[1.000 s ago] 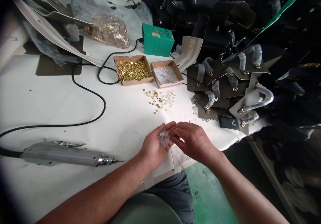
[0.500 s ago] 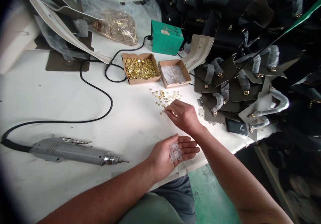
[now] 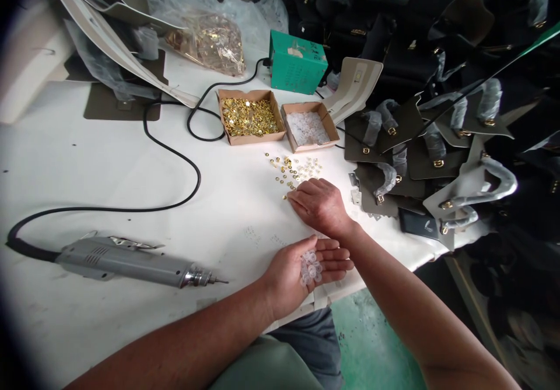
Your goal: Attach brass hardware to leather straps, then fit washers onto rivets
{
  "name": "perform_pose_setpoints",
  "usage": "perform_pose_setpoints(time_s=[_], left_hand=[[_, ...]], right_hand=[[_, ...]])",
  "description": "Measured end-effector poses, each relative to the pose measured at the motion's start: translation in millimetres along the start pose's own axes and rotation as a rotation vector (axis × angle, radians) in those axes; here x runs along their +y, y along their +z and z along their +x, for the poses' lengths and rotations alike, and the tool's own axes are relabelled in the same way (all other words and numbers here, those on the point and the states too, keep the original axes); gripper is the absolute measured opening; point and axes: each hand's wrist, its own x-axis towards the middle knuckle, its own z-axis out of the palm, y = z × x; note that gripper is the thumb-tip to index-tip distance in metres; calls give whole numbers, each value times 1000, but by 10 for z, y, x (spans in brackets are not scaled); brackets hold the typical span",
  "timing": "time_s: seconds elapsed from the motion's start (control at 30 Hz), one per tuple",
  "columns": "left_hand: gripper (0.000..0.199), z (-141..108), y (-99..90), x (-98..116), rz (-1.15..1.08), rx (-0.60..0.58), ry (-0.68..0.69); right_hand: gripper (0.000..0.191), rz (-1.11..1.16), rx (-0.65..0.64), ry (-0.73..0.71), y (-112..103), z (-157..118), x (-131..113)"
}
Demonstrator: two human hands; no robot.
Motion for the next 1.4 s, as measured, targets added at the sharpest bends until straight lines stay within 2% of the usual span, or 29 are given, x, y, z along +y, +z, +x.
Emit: perform_pose_setpoints(time_s=[0.2,0.37,0.43,0.57,0.67,0.77,0.9,1.03,1.27,1.4], left_hand=[[44,6,-17,12,25,-34,21],[39,3,-20,24,13,-50,50],[37,-1,-9,38,7,-30,74],[34,3,10,59,-11,29,125],[29,28,8,56,-53,34,180],[23,58,-5,48,-96,17,212],[22,78,-23,48,-108,-24,202],[22,73,-18,55,-129,17,226],[28,56,22,57,-112,41,242],[26,57,17,60,-65,73,260]], right_hand=[[13,41,-14,45,1,-19,-10],[11,153,58,143,-44,-15,5],[9,217,102,214,-164,-52,18],[7,321,163,344,-569,-243,-55],[15,406,32,311,-801,-441,-215],[20,411,-120,208,-823,-595,-379],[13,317,-110,133,-704,-668,-471],[14,286,-123,95,-702,-635,-460],[8,328,-254,213,-791,-524,-427],[11,323,-281,251,-818,-486,-396]])
